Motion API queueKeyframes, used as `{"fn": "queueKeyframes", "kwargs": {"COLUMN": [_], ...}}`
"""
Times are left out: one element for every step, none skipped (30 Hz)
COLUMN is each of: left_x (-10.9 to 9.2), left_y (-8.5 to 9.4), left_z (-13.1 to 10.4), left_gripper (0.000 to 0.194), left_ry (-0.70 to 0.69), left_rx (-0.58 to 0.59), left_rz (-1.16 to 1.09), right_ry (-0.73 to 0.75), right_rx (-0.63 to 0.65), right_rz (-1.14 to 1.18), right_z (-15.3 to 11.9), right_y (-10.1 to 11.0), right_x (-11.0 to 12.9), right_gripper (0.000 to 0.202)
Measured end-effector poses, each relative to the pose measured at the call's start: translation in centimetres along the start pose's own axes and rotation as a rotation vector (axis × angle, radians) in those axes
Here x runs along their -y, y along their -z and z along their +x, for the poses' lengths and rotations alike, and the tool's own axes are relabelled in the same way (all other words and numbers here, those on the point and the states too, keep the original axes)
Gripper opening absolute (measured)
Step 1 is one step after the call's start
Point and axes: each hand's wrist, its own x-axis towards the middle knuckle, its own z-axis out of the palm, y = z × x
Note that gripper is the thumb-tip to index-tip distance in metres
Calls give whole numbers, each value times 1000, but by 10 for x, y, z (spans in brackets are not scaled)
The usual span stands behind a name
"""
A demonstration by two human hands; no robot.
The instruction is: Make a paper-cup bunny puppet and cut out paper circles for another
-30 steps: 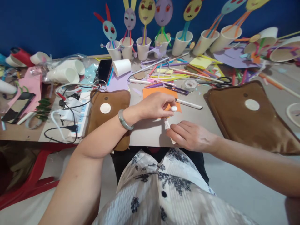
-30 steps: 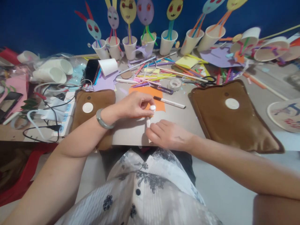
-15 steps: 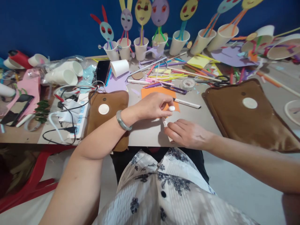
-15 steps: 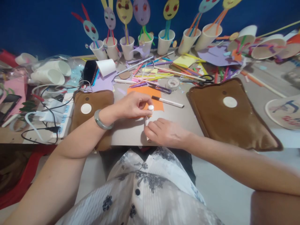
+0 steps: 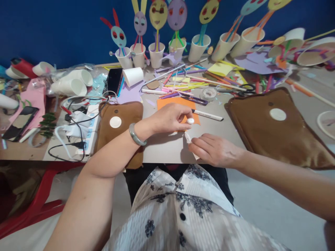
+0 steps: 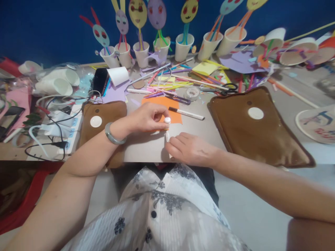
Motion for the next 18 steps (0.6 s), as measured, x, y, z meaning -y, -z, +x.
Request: {"fn": "queueKeyframes", "kwargs": {"left_x": [0, 0, -1, -1, -2, -2, -2, -2, -2, -1, -1, -1, -1, -1, -1, -1, -1, -1], "left_y": [0, 0, 0, 1, 1, 1, 1, 2, 2, 2, 2, 2, 2, 2, 2, 2, 2, 2], "left_z": [0, 0, -1, -1, -1, -1, -1, -1, 0, 0, 0, 0, 0, 0, 0, -1, -1, -1], "left_gripper": [16, 16, 16, 16, 16, 15, 15, 15, 16, 16, 17, 17, 17, 17, 17, 16, 16, 16], "left_ry": [3, 6, 8, 7, 6, 4, 3, 3, 4, 4, 2, -1, -4, -5, -6, -7, -7, -7], "left_rx": [0, 1, 2, 3, 3, 3, 4, 6, 5, 6, 5, 4, 4, 5, 7, 10, 11, 10], "left_rz": [-4, -7, -8, -6, -4, -1, 1, 1, 0, -2, -3, -3, -2, -1, 1, 3, 5, 8], "right_ry": [0, -1, -3, -7, -12, -17, -25, -33, -41, -49, -57, -64, -68, -69, -70, -72, -75, -77], "right_rx": [4, 9, 13, 7, -6, -24, -43, -59, -73, -75, -65, -55, -50, -53, -61, -78, -100, -109], "right_rz": [1, 2, 2, 1, -2, -7, -12, -18, -22, -23, -22, -20, -17, -13, -10, -8, -7, -4], "right_z": [-1, -3, -5, -6, -8, -10, -11, -12, -13, -13, -12, -11, -10, -8, -7, -6, -6, -6], "right_y": [0, 0, -1, -1, -2, -4, -5, -6, -6, -6, -6, -6, -5, -5, -4, -4, -4, -5], "right_x": [-1, -2, -3, -4, -5, -6, -7, -7, -8, -8, -8, -8, -9, -9, -9, -9, -10, -10], "right_gripper": [23, 23, 23, 23, 24, 24, 25, 25, 26, 26, 25, 25, 24, 23, 22, 21, 21, 20]}}
